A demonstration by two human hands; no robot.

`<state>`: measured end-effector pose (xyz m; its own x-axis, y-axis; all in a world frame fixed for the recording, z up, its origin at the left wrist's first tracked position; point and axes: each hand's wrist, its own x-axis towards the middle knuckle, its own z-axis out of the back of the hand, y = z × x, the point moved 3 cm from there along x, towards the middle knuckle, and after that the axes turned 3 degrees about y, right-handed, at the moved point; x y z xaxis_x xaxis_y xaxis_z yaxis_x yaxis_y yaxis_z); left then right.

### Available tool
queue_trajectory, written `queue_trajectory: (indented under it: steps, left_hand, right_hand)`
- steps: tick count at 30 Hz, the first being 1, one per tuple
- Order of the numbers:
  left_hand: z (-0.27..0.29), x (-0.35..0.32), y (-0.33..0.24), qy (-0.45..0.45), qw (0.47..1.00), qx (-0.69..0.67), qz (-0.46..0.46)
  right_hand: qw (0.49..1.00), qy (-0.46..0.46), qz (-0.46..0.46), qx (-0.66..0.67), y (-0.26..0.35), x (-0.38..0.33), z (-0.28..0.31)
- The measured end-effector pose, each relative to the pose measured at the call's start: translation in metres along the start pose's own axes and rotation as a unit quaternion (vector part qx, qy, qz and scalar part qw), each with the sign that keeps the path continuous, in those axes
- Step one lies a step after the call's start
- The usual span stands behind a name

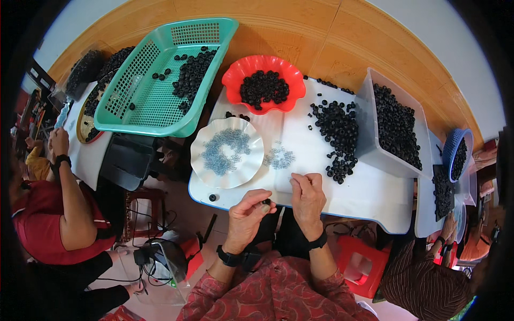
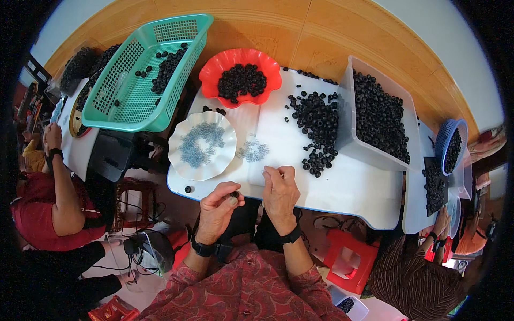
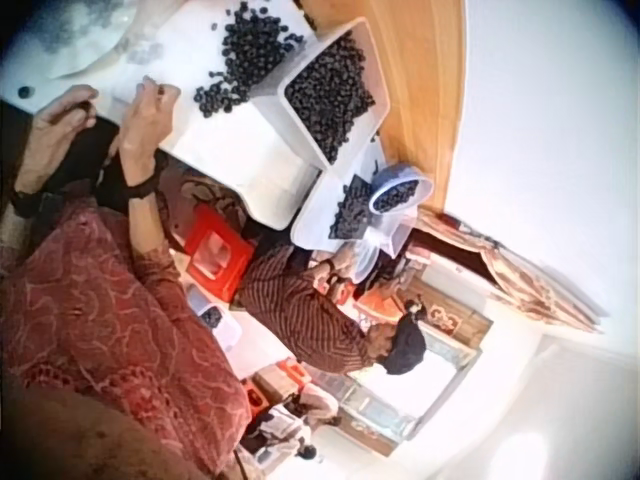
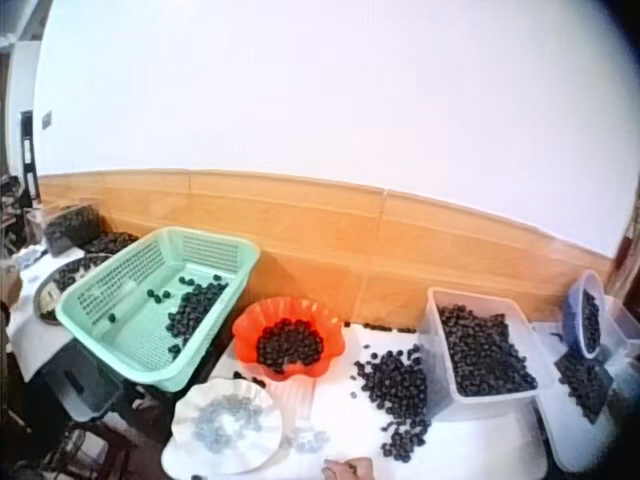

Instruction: Inspecting and sorting black rubber gaskets or seals into containers and trays at a workstation.

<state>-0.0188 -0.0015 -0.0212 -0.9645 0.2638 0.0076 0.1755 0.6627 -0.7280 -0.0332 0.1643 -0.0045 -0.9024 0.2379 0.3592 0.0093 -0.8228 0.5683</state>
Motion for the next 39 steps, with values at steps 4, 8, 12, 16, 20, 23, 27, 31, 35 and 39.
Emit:
queue_trajectory:
  steps: [4, 8, 12, 16, 20, 23, 27, 31, 35, 39]
  left_hand:
    - [0.003, 0.001, 0.004, 0.021, 1.0, -0.022, -0.001]
    - [0.0, 0.003, 0.005, 0.021, 0.996, -0.072, 0.042]
    - [0.003, 0.002, 0.012, 0.01, 0.996, -0.055, 0.068]
    - [0.001, 0.003, 0.017, -0.011, 0.994, -0.061, 0.09]
    - [-0.003, 0.005, 0.021, -0.015, 0.993, -0.067, 0.1]
    - [-0.003, 0.005, 0.025, -0.002, 0.992, -0.07, 0.103]
    - [-0.005, 0.005, 0.025, -0.01, 0.992, -0.06, 0.11]
    - [-0.006, 0.004, 0.026, -0.011, 0.992, -0.057, 0.116]
    - [-0.004, 0.003, 0.028, -0.001, 0.991, -0.049, 0.121]
    - [-0.005, 0.003, 0.028, 0.001, 0.992, -0.036, 0.122]
  right_hand:
    - [1.0, -0.017, 0.004, -0.001, -0.001, 0.001, -0.004]
    - [1.0, -0.02, 0.014, -0.007, -0.002, 0.0, -0.003]
    - [0.983, 0.07, 0.045, 0.165, 0.002, -0.003, 0.012]
    - [0.958, 0.144, 0.0, 0.249, 0.013, -0.013, 0.028]
    - [0.947, 0.159, 0.008, 0.281, 0.019, -0.018, 0.034]
    - [0.946, 0.161, 0.024, 0.282, 0.02, -0.02, 0.033]
    - [0.954, 0.156, 0.044, 0.253, 0.02, -0.02, 0.036]
    - [0.957, 0.155, 0.043, 0.242, 0.019, -0.021, 0.039]
    - [0.954, 0.169, 0.031, 0.247, 0.018, -0.022, 0.038]
    - [0.96, 0.167, 0.041, 0.219, 0.018, -0.022, 0.041]
